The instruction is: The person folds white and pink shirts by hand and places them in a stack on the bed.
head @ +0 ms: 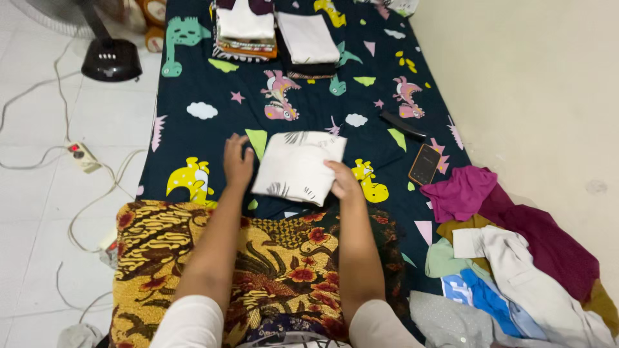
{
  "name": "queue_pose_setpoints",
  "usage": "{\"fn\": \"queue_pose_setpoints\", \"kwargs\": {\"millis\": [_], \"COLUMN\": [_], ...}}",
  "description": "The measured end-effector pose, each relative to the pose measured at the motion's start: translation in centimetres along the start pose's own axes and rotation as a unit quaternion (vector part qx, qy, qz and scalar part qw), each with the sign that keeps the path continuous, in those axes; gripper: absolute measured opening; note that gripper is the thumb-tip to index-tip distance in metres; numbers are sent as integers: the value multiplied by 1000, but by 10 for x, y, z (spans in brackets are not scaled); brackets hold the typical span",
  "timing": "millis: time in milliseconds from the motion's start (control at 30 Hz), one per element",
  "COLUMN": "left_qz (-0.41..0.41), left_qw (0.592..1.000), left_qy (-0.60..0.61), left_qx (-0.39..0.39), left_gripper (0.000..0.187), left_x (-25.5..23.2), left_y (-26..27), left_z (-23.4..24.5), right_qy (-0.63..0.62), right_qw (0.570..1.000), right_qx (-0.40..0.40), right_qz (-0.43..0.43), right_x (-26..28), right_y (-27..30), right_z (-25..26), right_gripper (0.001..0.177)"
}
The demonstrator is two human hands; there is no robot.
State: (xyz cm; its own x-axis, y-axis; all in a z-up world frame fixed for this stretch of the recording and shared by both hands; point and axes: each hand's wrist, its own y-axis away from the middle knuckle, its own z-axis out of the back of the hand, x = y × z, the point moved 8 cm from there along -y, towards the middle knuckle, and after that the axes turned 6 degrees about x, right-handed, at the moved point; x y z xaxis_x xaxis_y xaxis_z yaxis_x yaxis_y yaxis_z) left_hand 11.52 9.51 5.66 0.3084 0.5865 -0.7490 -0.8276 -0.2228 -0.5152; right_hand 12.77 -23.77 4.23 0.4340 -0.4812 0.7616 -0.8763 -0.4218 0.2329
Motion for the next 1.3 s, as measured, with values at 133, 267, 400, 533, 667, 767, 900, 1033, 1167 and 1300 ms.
{"fn": "queue_pose_setpoints", "kwargs": {"millis": [133,267,400,533,667,767,900,1033,1167,1300], "left_qz": [107,115,125,130,159,174,195,197,186,185], "left_qw": [989,952,944,938,922,911,903,897,902,893], "left_qy": [-105,-282,-305,-321,-349,-368,-371,-383,-382,-400], "left_qx": [4,43,27,28,51,67,95,104,81,86], "left_gripper": [52,57,59,60,60,61,63,63,60,60], "left_x": [31,20,13,12,25,35,48,53,51,50], "left_y": [0,15,15,14,9,16,19,22,19,17], "left_z": [17,0,1,1,-8,-15,-23,-28,-27,-23], "right_qy": [-23,-102,-94,-77,-101,-174,-230,-277,-298,-264], "right_qw": [998,981,971,959,923,917,940,937,930,945], "right_qx": [-21,-113,-118,-51,71,87,-22,-126,-120,-85], "right_qz": [61,119,184,269,364,349,252,171,178,176], "right_x": [52,93,139,216,310,337,278,157,144,145], "right_y": [50,78,34,-76,-192,-299,-446,-479,-473,-464], "right_z": [-29,-47,-64,-92,-114,-80,18,101,120,111], "right_gripper": [60,58,55,53,51,54,53,51,52,51]}}
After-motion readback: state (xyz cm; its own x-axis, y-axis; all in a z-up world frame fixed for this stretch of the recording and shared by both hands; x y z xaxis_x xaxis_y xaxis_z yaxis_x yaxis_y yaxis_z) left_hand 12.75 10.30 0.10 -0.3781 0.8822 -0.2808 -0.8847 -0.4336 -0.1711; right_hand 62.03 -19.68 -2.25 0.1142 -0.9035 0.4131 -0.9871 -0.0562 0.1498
